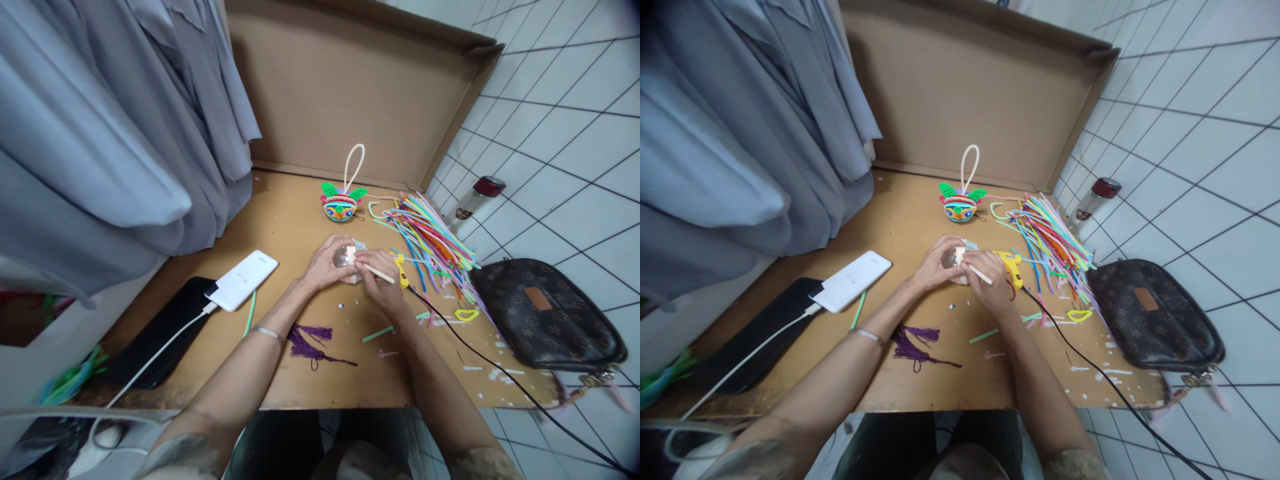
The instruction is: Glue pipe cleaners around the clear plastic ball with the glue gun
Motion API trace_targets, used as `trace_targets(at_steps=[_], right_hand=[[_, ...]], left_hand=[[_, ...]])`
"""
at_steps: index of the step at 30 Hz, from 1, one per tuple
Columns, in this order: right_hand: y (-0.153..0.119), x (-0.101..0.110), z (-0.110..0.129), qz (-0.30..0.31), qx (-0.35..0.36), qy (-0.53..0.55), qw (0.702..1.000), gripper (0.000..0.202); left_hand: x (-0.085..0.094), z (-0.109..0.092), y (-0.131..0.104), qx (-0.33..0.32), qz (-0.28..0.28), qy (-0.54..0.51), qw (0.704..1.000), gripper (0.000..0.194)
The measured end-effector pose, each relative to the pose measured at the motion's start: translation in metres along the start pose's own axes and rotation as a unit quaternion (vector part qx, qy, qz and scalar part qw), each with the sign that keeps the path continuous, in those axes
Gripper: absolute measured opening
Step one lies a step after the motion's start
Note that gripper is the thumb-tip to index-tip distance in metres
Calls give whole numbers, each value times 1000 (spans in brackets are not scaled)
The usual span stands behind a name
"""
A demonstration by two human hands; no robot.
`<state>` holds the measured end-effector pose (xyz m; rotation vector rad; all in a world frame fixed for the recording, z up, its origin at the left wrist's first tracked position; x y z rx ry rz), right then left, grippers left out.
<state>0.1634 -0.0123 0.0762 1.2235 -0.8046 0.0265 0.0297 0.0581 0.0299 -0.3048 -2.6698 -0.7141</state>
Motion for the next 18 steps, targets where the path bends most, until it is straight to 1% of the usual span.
trace_targets(at_steps=[2, 4, 6, 9, 11, 13, 14, 16, 18], right_hand=[[0, 1, 0, 0, -1, 2, 1000, 14], [0, 1, -1, 5, -15, -2, 1000, 16], [0, 1, -2, 9, -33, -4, 999, 19], [1, 1, -3, 0, -55, 14, 998, 20], [1, 2, -3, -11, -66, 34, 997, 19], [1, 2, -5, -13, -73, 51, 996, 15], [1, 3, -8, -13, -80, 54, 995, 15], [-2, 8, -19, -18, -115, 38, 993, 23], [-10, 19, -36, -43, -182, -10, 982, 29]], left_hand=[[-1, -1, -1, 9, 11, 19, 1000, 66], [-3, -3, -2, 11, 23, 37, 999, 79], [-3, -5, -3, 9, 29, 49, 998, 87], [-3, -7, -4, 3, 29, 62, 998, 94], [-5, -7, -6, -5, 27, 65, 998, 91], [-5, -6, -6, -4, 8, 55, 998, 81], [-4, -4, -6, 9, -10, 44, 999, 78], [0, 5, -4, 60, -59, 5, 996, 75], [5, 17, -1, 128, -101, -54, 985, 78]])
Point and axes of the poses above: each hand's wrist, its own y-axis towards the middle knuckle, its own x-axis out of the back of the hand, z = x × y, the point moved 6 cm from there along y, towards the middle knuckle, and after that the axes turned 13 degrees about x, right-handed, at the moved point
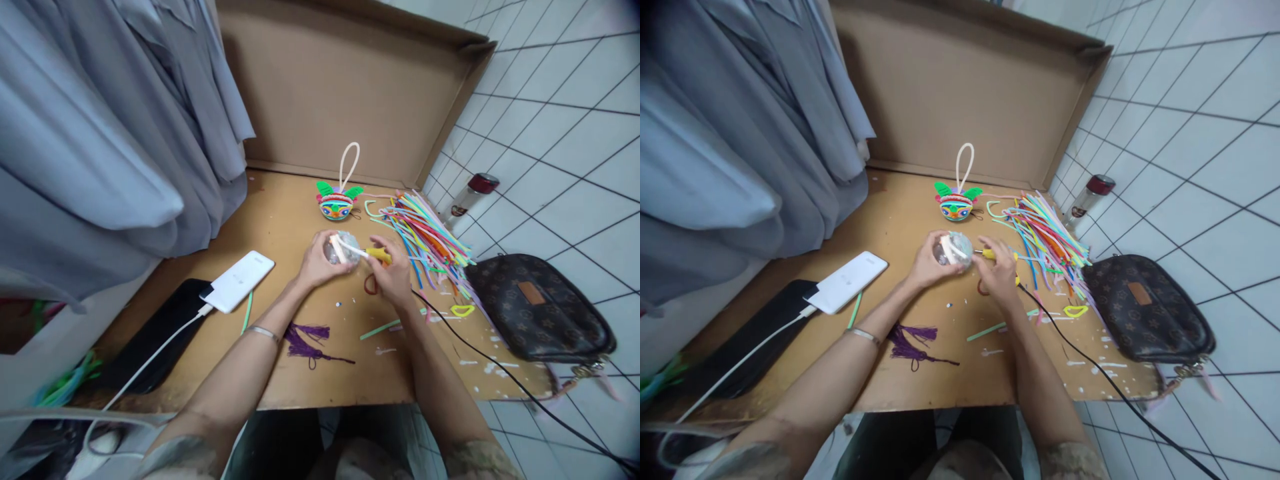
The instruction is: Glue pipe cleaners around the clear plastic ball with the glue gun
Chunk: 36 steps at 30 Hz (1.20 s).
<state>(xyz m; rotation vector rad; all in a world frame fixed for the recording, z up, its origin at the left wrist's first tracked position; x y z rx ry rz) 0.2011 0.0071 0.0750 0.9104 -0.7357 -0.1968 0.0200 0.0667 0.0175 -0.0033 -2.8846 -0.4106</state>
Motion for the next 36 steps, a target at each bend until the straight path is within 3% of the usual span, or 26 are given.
trace_targets(at_steps=[2, 4, 7, 9, 12, 18, 22, 28, 32, 36], right_hand=[[-3, 14, -20, -36, -82, -64, 994, 31], [-7, 22, -35, -14, -153, -160, 975, 33], [-14, 21, -47, 122, -238, -328, 906, 44], [-21, 15, -52, 212, -280, -384, 854, 55], [-25, 6, -54, 270, -299, -395, 826, 61], [-29, 7, -64, 258, -343, -370, 824, 53], [-27, 16, -66, 179, -341, -349, 854, 52], [-12, 28, -50, 9, -257, -273, 927, 54], [-4, 24, -30, 0, -178, -232, 956, 47], [-3, 22, -19, -6, -146, -235, 961, 46]], left_hand=[[6, 9, 7, 59, -34, -74, 995, 78], [11, 15, 12, 91, -54, -136, 985, 76], [13, 18, 15, 109, -59, -159, 979, 75], [11, 17, 15, 106, -48, -141, 983, 76], [7, 14, 12, 100, -25, -102, 989, 76], [3, 12, 12, 96, 11, -78, 992, 75], [-1, 12, 12, 96, 40, -84, 991, 77], [-2, 9, 10, 92, 67, -85, 990, 77], [-3, 11, 11, 95, 80, -95, 988, 77], [-3, 11, 11, 94, 92, -91, 987, 79]])
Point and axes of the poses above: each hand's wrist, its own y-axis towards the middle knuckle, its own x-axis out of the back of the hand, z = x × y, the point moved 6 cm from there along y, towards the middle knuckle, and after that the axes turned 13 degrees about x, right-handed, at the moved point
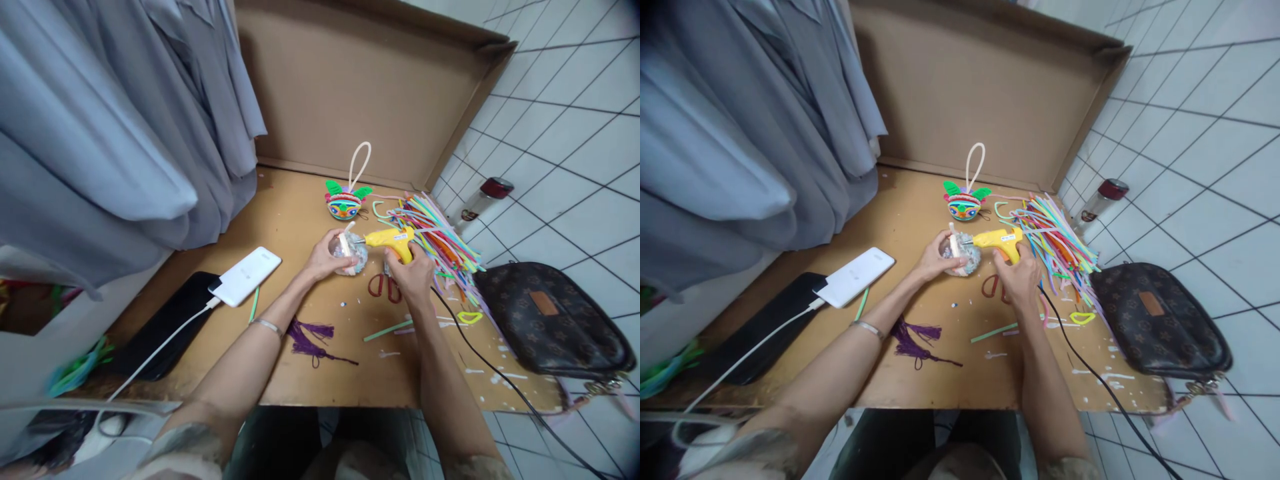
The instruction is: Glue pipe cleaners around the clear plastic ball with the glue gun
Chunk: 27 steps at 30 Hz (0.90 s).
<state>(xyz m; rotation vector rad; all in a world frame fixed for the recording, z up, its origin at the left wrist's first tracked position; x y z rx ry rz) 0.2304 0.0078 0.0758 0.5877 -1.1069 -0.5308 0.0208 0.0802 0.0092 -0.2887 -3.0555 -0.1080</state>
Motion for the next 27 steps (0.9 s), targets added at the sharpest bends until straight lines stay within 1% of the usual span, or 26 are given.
trace_targets(at_steps=[6, 9, 13, 18, 23, 27], right_hand=[[-2, -1, 6, -22, 48, 1, 999, 39], [-2, -1, 6, -30, 42, -2, 999, 40], [-3, -2, 5, -24, 32, -4, 999, 40], [-3, -3, 5, -25, 46, -7, 999, 38], [-2, -2, 4, -16, 54, -23, 998, 33], [-1, 1, 6, -7, 58, -15, 998, 31]], left_hand=[[-2, -8, -4, -30, 3, 28, 999, 77], [-3, -10, -5, -35, 2, 38, 999, 76], [-4, -10, -5, -34, 5, 33, 999, 77], [-4, -8, -4, -31, 8, 24, 999, 78], [-3, -8, -5, -35, 6, 30, 999, 77], [-2, -8, -4, -32, 8, 28, 999, 76]])
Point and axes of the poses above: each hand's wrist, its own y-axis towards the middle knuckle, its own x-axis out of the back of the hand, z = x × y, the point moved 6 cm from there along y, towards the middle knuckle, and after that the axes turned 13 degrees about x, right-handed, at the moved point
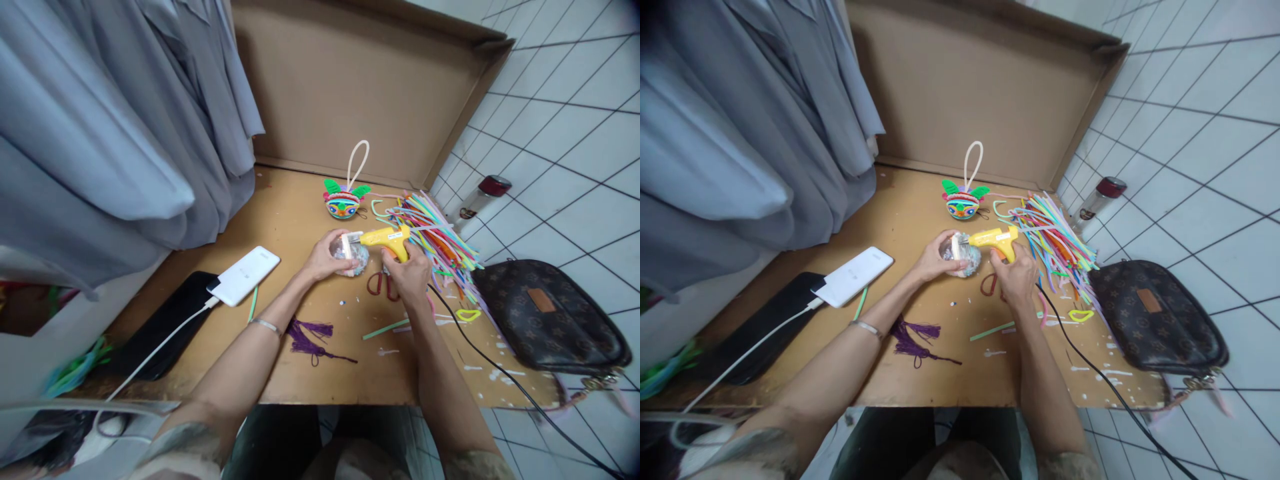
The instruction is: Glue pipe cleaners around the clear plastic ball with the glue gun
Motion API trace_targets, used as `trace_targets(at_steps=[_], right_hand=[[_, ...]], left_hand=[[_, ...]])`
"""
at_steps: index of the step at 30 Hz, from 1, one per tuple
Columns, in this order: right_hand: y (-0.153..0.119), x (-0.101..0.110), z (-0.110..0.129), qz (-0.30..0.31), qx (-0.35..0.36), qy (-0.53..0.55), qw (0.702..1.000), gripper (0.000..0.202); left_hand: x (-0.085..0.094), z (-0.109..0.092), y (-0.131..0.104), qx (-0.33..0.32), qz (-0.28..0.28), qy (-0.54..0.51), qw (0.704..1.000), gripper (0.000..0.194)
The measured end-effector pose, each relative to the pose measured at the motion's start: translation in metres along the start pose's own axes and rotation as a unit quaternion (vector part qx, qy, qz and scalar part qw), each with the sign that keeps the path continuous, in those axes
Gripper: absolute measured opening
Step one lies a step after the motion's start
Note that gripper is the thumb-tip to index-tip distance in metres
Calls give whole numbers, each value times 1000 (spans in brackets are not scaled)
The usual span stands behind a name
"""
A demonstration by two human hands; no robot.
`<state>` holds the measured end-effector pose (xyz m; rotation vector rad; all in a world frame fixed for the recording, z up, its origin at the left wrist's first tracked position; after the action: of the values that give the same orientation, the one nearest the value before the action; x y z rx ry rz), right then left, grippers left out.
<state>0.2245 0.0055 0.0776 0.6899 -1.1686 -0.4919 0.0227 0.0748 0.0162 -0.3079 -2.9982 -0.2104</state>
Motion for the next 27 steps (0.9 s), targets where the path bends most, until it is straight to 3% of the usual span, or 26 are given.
trace_targets(at_steps=[10, 27], right_hand=[[-1, -1, -1, 4, -36, 16, 999, 32], [0, 0, -2, -14, -26, 24, 999, 31]], left_hand=[[1, 1, 1, 11, 2, -5, 1000, 77], [-2, -3, -1, 11, 24, -24, 999, 77]])
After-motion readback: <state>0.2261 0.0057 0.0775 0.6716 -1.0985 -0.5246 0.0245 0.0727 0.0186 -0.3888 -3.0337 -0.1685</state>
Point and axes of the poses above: each hand's wrist, its own y-axis towards the middle knuckle, its own x-axis out of the back of the hand, z = x × y, the point moved 6 cm from there along y, towards the middle knuckle, and after that the axes turned 13 degrees about x, right-handed, at the moved point
